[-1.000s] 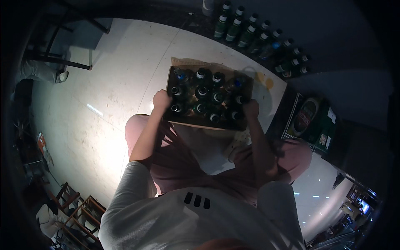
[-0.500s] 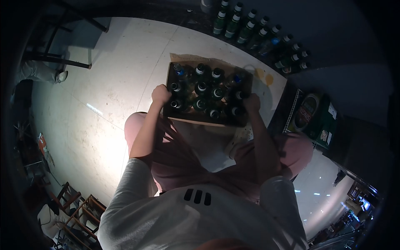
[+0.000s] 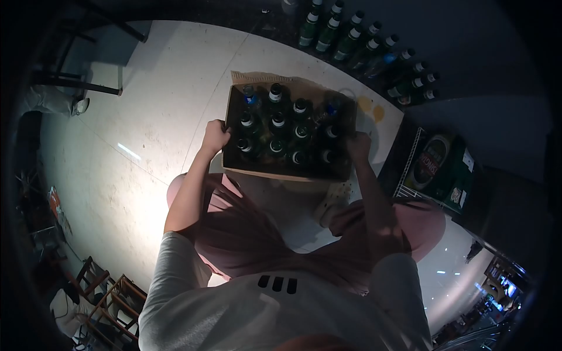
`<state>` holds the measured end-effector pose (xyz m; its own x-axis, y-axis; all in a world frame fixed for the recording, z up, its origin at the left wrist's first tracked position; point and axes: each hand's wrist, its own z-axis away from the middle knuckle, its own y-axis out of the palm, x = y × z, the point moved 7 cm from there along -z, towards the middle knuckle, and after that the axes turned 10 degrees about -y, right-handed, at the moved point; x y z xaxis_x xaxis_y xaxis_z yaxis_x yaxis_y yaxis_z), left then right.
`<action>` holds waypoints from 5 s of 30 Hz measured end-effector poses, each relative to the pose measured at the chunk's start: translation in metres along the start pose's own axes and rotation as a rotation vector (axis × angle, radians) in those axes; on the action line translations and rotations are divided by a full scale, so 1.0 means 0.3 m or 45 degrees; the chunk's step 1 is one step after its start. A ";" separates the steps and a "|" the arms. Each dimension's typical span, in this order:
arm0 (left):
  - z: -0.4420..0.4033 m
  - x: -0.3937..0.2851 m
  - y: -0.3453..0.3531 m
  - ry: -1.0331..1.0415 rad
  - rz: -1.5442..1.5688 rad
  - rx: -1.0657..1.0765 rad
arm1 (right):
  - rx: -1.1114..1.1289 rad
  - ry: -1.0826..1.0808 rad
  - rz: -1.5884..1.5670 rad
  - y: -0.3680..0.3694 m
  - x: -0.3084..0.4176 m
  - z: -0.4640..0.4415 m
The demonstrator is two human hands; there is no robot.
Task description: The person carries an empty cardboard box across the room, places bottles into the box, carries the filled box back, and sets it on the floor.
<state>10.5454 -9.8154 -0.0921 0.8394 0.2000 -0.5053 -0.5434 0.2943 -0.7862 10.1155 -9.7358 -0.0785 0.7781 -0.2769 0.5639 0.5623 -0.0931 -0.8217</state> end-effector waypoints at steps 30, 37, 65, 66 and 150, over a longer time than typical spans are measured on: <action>0.096 -0.106 -0.178 -0.185 0.021 -0.001 | 0.098 -0.204 -0.056 -0.163 0.224 -0.080; 0.285 -0.249 -0.476 -0.260 0.245 -0.024 | 0.214 -0.251 0.167 -0.546 0.553 -0.119; 2.810 -0.546 -1.361 -1.588 0.911 -1.089 | 1.032 -1.612 0.192 -1.231 2.273 1.005; 2.899 -0.537 -1.322 -1.678 0.930 -1.085 | 1.054 -1.762 0.096 -1.226 2.312 1.110; 9.612 -0.015 1.338 -3.411 1.432 -2.120 | 2.480 -3.702 0.172 -1.668 0.465 9.491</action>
<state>10.2988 -7.0032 0.6208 -0.7968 -0.3489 -0.4934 0.5661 -0.1453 -0.8114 10.7398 -7.0046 0.6483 -0.8428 -0.0626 0.5345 -0.5330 -0.0405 -0.8452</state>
